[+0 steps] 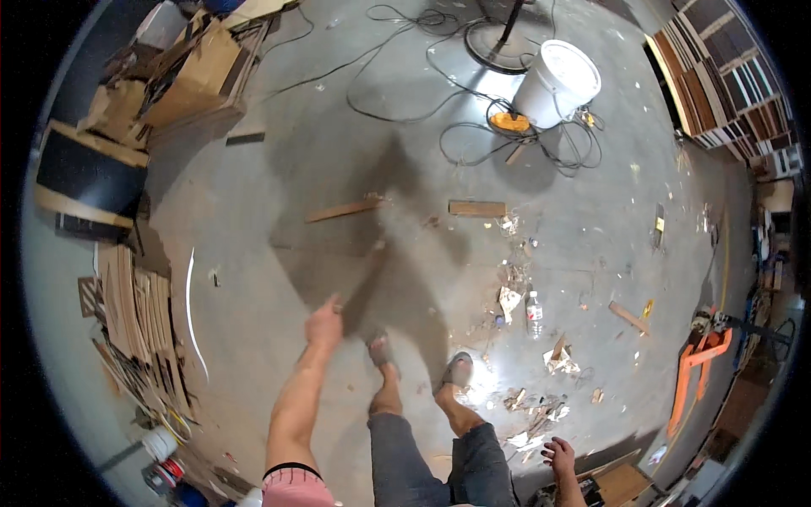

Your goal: The person coils a hose by hand and places it in a bucket, then picks up a board and places it near a pallet jack before operating the pallet jack to move materials in a warehouse.

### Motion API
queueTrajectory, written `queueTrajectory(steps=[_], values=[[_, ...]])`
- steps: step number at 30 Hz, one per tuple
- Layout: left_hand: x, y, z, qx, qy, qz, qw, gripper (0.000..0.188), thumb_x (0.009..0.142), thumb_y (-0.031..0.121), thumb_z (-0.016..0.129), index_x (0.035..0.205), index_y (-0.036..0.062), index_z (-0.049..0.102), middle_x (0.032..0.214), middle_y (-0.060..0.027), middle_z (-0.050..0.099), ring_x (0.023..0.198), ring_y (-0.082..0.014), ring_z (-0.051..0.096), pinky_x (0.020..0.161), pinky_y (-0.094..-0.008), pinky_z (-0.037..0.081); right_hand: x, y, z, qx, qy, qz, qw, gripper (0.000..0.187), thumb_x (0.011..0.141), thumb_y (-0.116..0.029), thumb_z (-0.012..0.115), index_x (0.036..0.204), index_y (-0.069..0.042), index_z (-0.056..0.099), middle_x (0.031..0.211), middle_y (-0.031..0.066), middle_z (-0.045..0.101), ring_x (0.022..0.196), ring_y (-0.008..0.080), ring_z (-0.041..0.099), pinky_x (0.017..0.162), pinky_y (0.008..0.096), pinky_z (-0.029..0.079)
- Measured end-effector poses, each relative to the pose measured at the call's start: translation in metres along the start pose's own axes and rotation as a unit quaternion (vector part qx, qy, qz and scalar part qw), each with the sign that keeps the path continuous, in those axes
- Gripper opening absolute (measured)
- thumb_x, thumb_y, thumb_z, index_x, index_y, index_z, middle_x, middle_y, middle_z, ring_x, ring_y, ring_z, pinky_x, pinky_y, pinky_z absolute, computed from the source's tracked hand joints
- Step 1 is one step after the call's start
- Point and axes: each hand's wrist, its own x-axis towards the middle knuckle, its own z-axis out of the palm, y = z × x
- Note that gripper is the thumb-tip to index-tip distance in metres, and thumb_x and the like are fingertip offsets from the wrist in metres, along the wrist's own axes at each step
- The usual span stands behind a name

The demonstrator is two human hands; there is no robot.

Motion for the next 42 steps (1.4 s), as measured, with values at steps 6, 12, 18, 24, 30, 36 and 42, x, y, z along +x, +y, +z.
queueTrajectory(steps=[6,12,18,24,30,36,42], values=[[0.153,-0.077,-0.035,0.072,0.083,-0.113,0.988,0.03,0.095,0.021,0.047,0.121,0.0197,0.061,0.095,-0.0168,0.069,0.085,-0.0396,0.066,0.07,-0.0497,0.052,0.009,-0.015,0.077,-0.02,-0.01,0.046,0.999,0.04,0.095,-0.021,0.056,0.13,-0.002,0.051,0.11,0.0144,0.068,0.082,0.0225,0.069,0.063,0.0339,0.053],[0.266,-0.076,0.028,0.173,0.048,-0.088,0.98,0.03,0.094,0.017,0.044,0.119,0.0115,0.061,0.09,-0.0189,0.069,0.082,-0.0407,0.065,0.071,-0.051,0.05,-0.011,-0.094,0.229,-0.013,-0.076,0.072,0.994,0.039,0.098,-0.02,0.053,0.131,0.0,0.05,0.113,0.0127,0.067,0.096,0.023,0.067,0.076,0.033,0.05],[0.219,-0.088,0.158,-0.001,0.014,-0.045,0.999,0.048,0.09,0.018,0.05,0.138,0.0123,0.048,0.117,-0.018,0.062,0.078,-0.0408,0.065,0.073,-0.0503,0.053,-0.026,-0.148,0.312,-0.062,-0.179,0.058,0.98,0.038,0.099,-0.023,0.055,0.129,0.001,0.053,0.112,0.0129,0.067,0.1,0.0212,0.065,0.081,0.0319,0.05],[0.163,0.073,0.171,0.008,-0.15,0.109,0.983,0.066,0.084,0.009,0.054,0.147,0.0094,0.034,0.09,-0.0227,0.067,0.082,-0.0386,0.067,0.07,-0.0495,0.053,-0.033,-0.199,0.303,-0.051,-0.089,0.06,0.993,0.041,0.098,-0.025,0.055,0.131,-0.001,0.051,0.115,0.0125,0.066,0.101,0.0224,0.066,0.082,0.0328,0.05],[0.158,0.212,0.182,0.068,-0.174,0.345,0.92,0.053,0.087,0.005,0.05,0.139,0.0062,0.044,0.135,-0.015,0.053,0.099,-0.031,0.066,0.073,-0.0421,0.058,-0.037,-0.17,0.265,0.014,-0.039,0.019,0.999,0.039,0.098,-0.022,0.054,0.13,-0.001,0.051,0.115,0.0126,0.066,0.1,0.023,0.066,0.081,0.0319,0.05],[0.16,0.375,0.157,0.164,-0.258,0.397,0.866,0.045,0.087,0.012,0.054,0.132,0.0115,0.054,0.104,-0.015,0.069,0.094,-0.0253,0.069,0.069,-0.0407,0.057,-0.057,-0.084,0.222,0.055,-0.012,0.043,0.998,0.036,0.097,-0.019,0.054,0.129,-0.002,0.053,0.11,0.0107,0.069,0.095,0.0227,0.068,0.074,0.0325,0.053],[0.025,0.439,0.087,0.052,-0.239,0.524,0.816,0.048,0.082,0.008,0.056,0.13,0.0108,0.054,0.096,-0.017,0.069,0.086,-0.037,0.066,0.078,-0.0491,0.05,-0.024,-0.04,0.177,0.273,0.004,0.039,0.961,0.046,0.098,-0.028,0.052,0.138,-0.005,0.045,0.122,0.0115,0.061,0.101,0.0201,0.063,0.077,0.0322,0.052]])
